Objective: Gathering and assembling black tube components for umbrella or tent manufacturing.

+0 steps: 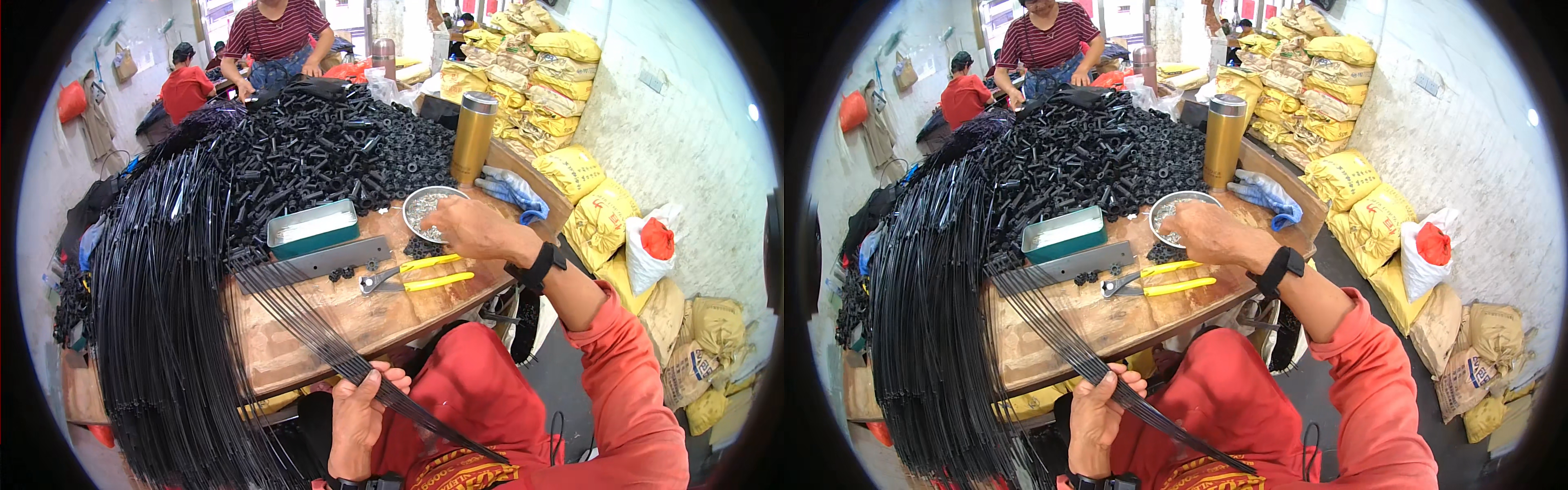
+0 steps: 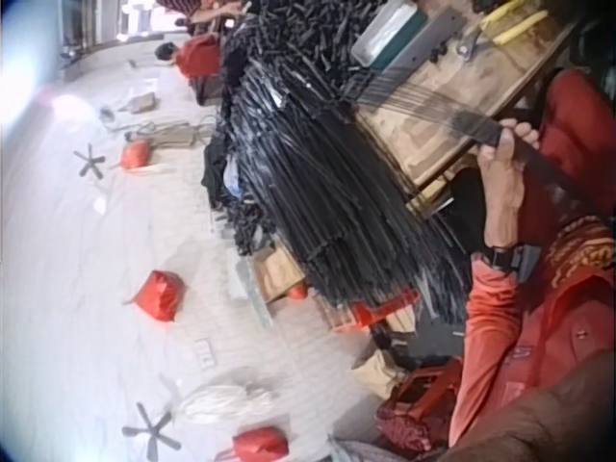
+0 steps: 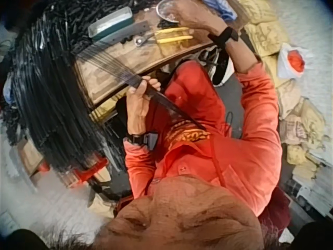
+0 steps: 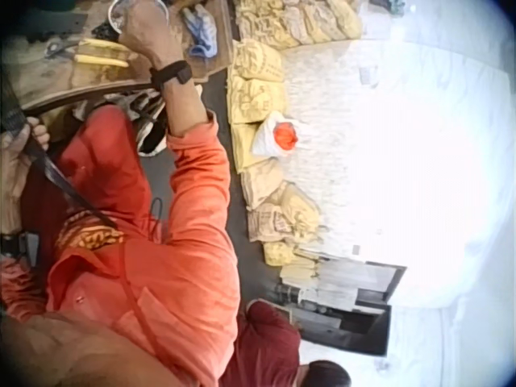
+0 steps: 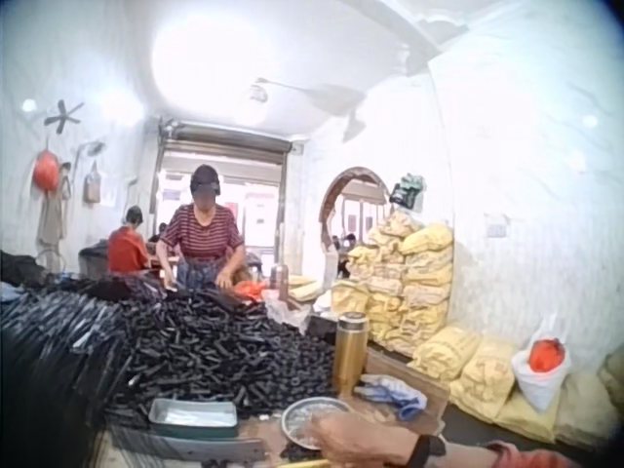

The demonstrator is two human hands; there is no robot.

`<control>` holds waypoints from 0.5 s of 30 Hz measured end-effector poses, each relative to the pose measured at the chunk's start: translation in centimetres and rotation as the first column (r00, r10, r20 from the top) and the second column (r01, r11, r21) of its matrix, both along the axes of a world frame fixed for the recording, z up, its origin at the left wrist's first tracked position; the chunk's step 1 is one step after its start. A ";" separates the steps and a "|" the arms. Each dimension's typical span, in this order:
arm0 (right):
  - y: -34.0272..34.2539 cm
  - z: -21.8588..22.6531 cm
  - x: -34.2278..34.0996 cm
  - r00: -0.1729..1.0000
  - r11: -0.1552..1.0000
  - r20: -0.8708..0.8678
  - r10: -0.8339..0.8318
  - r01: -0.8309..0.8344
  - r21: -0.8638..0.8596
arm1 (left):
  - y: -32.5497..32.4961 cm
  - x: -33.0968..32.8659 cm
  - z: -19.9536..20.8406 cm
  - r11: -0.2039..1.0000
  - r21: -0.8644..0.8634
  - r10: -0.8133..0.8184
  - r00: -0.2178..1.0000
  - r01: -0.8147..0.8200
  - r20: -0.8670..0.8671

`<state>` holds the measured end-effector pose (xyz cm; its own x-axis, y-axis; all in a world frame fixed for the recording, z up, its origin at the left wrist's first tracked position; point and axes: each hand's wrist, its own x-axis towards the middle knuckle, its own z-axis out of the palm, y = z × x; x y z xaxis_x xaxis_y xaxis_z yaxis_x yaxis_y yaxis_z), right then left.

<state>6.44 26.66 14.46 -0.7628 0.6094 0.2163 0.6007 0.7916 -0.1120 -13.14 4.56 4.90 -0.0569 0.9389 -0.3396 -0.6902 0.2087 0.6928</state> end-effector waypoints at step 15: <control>0.4 -1.0 -1.5 0.968 0.987 0.245 -0.059 0.020 0.158 | 0.0 0.2 0.1 1.000 -0.018 0.008 1.000 -0.008 -0.029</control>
